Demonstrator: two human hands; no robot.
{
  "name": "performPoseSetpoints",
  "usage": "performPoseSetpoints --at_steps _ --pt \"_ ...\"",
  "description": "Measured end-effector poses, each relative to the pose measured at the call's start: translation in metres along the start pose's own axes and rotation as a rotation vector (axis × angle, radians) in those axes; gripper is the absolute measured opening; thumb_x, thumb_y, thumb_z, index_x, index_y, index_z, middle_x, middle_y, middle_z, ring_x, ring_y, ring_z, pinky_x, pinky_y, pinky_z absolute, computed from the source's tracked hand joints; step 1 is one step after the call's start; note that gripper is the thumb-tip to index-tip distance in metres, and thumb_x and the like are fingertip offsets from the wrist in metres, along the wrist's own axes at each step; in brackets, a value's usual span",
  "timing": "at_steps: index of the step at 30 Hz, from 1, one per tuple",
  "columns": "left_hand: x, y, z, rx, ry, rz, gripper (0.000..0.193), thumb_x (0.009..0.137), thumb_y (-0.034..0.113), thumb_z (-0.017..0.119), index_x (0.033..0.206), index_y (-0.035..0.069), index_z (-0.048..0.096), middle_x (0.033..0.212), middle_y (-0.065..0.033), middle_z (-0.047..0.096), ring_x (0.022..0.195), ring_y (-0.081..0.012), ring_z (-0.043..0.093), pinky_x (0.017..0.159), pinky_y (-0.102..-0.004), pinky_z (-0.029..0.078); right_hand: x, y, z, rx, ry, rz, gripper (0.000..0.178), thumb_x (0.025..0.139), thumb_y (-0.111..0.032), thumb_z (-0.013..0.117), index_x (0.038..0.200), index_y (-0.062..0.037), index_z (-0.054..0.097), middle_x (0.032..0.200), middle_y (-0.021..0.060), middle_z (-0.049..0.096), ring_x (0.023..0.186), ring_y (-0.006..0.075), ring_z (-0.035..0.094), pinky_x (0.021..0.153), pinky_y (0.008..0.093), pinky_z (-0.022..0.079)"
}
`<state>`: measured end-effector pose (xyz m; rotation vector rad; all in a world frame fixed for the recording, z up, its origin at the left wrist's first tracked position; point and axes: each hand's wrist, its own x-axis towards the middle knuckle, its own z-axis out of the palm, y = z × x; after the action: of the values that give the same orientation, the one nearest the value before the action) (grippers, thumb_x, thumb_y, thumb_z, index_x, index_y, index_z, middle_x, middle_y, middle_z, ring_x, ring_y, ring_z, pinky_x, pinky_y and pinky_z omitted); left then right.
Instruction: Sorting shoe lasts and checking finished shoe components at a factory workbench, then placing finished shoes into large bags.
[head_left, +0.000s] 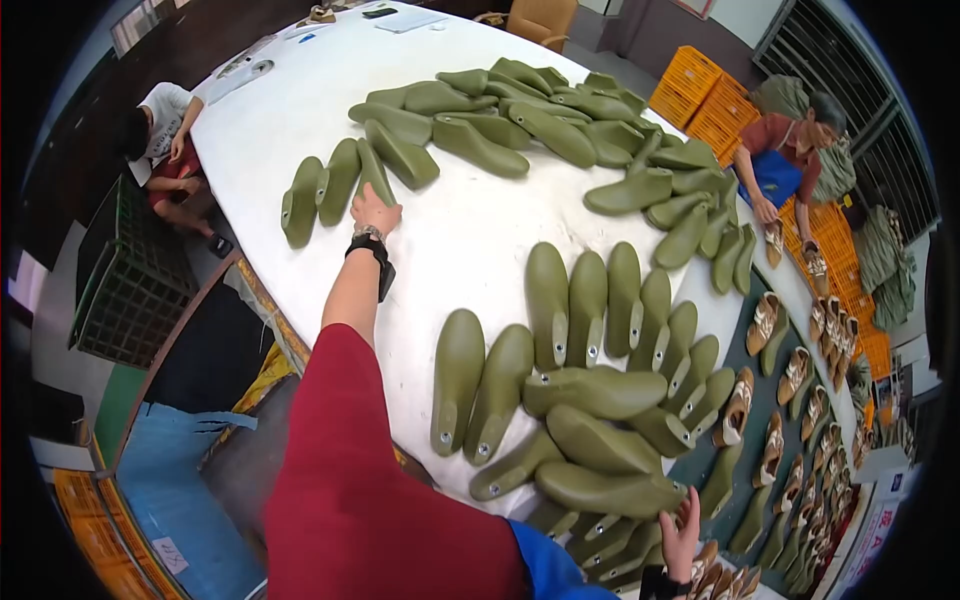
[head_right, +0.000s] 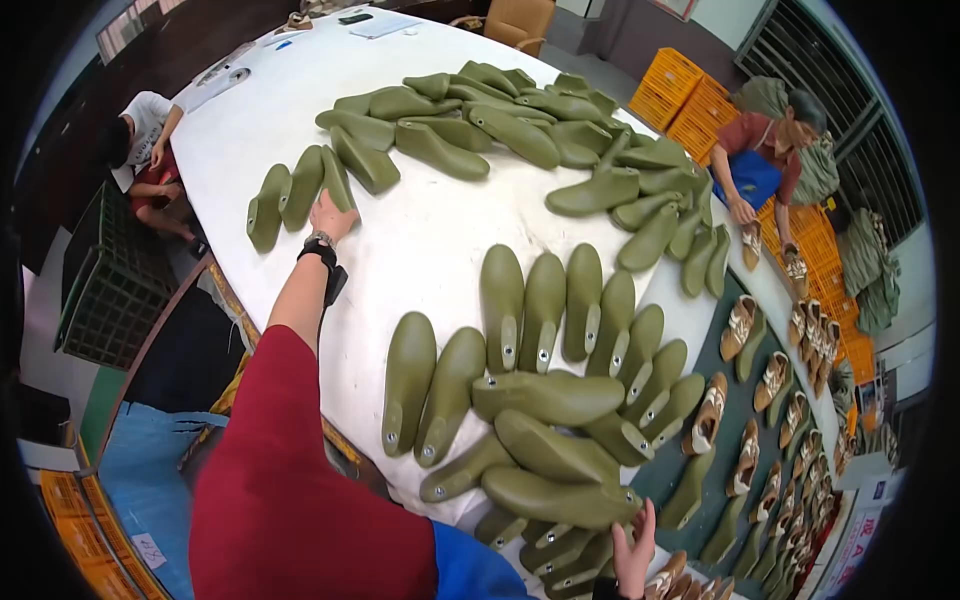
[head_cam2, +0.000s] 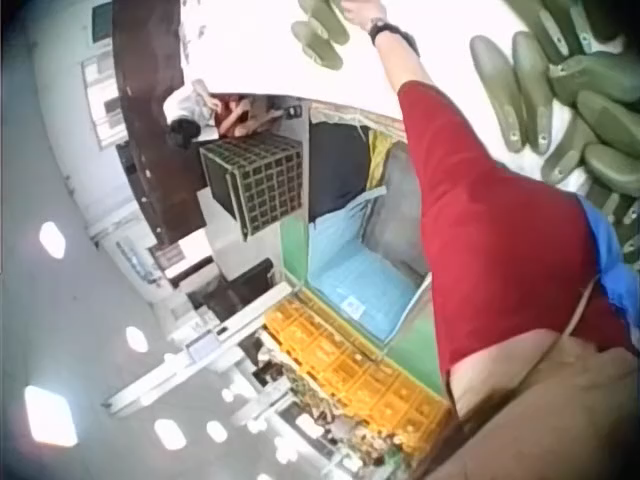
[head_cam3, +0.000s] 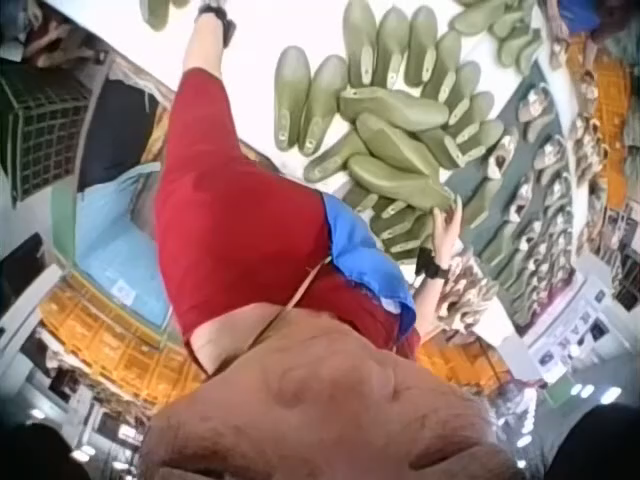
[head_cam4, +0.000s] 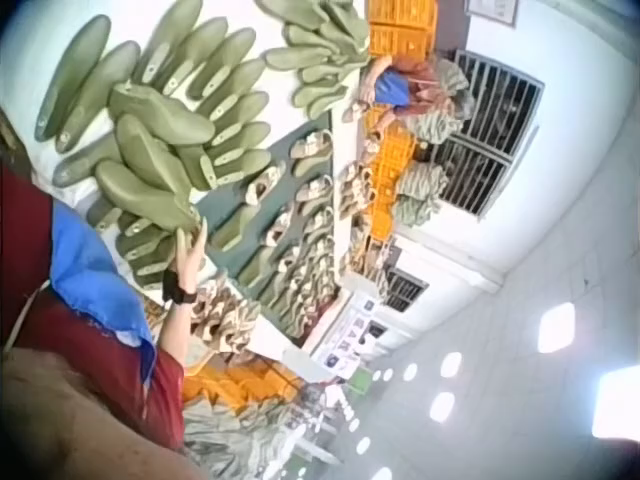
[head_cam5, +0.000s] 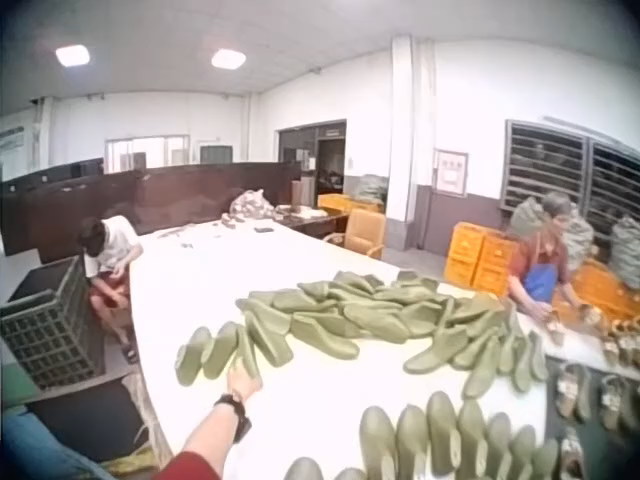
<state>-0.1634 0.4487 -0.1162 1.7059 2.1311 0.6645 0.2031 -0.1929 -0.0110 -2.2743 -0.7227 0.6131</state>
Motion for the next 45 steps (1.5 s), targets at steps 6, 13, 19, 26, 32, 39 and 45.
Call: performPoseSetpoints --at_steps 6,13,19,26,32,39,45 --pt "0.024 -0.006 0.012 -0.047 -0.181 -0.191 0.102 0.066 0.046 0.069 0.142 0.019 0.008 0.137 -0.0304 0.021 0.126 -0.0406 0.029 0.104 -0.0432 0.030 -0.018 0.014 -0.013 -0.090 -0.008 -0.077 0.046 0.088 -0.003 0.054 0.131 -0.0011 0.038 0.113 0.0125 0.057 0.097 0.0182 0.057 0.085 0.0292 0.045" --pt "0.004 -0.015 0.026 0.004 -0.163 -0.231 0.095 0.067 0.040 0.064 0.144 0.024 0.010 0.125 -0.0327 0.035 0.115 -0.0430 0.042 0.097 -0.0419 0.038 -0.010 -0.016 -0.011 -0.188 0.014 -0.001 0.033 0.087 -0.009 0.056 0.119 0.0000 0.053 0.104 0.0159 0.063 0.092 0.0196 0.060 0.081 0.0298 0.047" --pt "-0.134 -0.058 -0.030 -0.118 -0.630 0.354 0.099 0.063 0.026 0.072 0.141 0.002 0.017 0.118 -0.0285 0.044 0.110 -0.0357 0.047 0.095 -0.0370 0.039 -0.001 -0.032 -0.010 -0.245 0.002 0.101 0.029 0.087 -0.014 0.058 0.113 -0.0016 0.057 0.102 0.0166 0.064 0.090 0.0207 0.061 0.080 0.0297 0.046" --pt "-0.142 -0.020 -0.026 0.027 -0.913 0.634 0.091 0.057 0.023 0.072 0.138 0.019 0.030 0.112 -0.0260 0.043 0.098 -0.0372 0.050 0.084 -0.0393 0.046 0.009 -0.004 -0.019 -0.150 0.039 0.099 0.030 0.089 -0.015 0.056 0.113 0.0017 0.057 0.110 0.0136 0.062 0.102 0.0218 0.057 0.089 0.0293 0.042" --pt "-0.158 -0.005 -0.034 0.063 -0.764 0.675 0.086 0.057 0.020 0.074 0.134 0.020 0.037 0.112 -0.0241 0.042 0.095 -0.0371 0.050 0.084 -0.0397 0.044 0.005 0.001 -0.008 0.041 0.051 0.079 0.025 0.088 -0.005 0.052 0.110 0.0066 0.054 0.099 0.0088 0.061 0.092 0.0143 0.056 0.083 0.0253 0.043" --pt "-0.180 0.000 -0.050 0.228 -0.437 0.782 0.074 0.062 0.019 0.077 0.128 0.011 0.044 0.121 -0.0157 0.044 0.105 -0.0308 0.046 0.085 -0.0397 0.039 0.001 -0.002 -0.009 0.027 0.059 0.107 0.026 0.088 -0.005 0.054 0.111 0.0065 0.053 0.099 0.0088 0.061 0.090 0.0137 0.057 0.081 0.0248 0.044" --pt "-0.133 0.001 -0.033 0.019 -0.332 0.749 0.049 0.072 0.029 0.071 0.109 0.003 0.052 0.096 -0.0201 0.060 0.089 -0.0339 0.058 0.077 -0.0412 0.047 0.005 -0.022 -0.006 -0.094 0.073 0.053 0.027 0.087 -0.009 0.056 0.110 0.0041 0.056 0.100 0.0121 0.062 0.092 0.0182 0.058 0.081 0.0276 0.045"
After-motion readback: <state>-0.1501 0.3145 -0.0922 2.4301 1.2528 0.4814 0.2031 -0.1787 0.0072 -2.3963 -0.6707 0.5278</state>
